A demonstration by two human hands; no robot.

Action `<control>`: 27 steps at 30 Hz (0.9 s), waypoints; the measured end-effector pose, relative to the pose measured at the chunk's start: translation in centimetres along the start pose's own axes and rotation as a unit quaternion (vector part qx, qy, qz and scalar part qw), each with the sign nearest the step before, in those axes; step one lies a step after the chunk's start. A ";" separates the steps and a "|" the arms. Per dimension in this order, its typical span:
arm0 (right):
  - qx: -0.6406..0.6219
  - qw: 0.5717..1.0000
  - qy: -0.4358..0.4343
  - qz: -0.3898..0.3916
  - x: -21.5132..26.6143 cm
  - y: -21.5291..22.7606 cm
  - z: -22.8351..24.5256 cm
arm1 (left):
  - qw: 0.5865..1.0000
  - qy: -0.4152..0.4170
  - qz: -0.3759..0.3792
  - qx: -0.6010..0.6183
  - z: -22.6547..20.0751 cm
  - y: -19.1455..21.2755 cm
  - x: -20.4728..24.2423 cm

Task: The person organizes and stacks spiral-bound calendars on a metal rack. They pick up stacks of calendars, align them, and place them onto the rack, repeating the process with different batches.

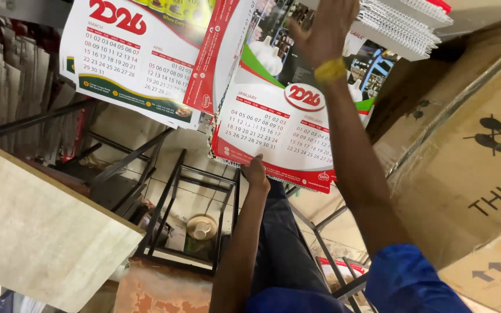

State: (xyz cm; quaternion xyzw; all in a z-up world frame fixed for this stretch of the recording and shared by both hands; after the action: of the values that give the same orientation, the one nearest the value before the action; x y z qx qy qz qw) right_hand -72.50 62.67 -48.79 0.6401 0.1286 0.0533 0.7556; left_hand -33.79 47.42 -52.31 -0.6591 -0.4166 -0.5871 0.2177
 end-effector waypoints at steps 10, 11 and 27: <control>-0.235 0.910 -0.341 -0.011 39.0 -2.8 -7.8 | 0.999 0.013 -0.012 -0.041 -4.5 -2.2 8.9; -0.226 0.909 -0.350 -0.002 39.1 -3.2 -7.4 | 0.997 -0.001 -0.017 -0.075 -4.3 -2.1 8.7; -0.258 0.776 -0.564 0.119 38.4 -7.0 -11.1 | 0.816 -0.480 -0.196 -0.256 -8.0 4.9 1.5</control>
State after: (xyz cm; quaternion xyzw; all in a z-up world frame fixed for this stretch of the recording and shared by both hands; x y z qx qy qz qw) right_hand -39.12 81.41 -62.16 0.3471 -0.4157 -0.1966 0.8174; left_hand -34.65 38.89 -48.17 -0.7935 -0.4236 -0.3119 -0.3060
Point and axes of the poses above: each hand's wrist, its own x-axis away from the middle knuckle, its own y-axis out of the back of the hand, z = x × y, the point moved 7 cm from there along -x, towards the middle knuckle, and after that the axes turned 7 degrees about y, right-handed, at the moved point
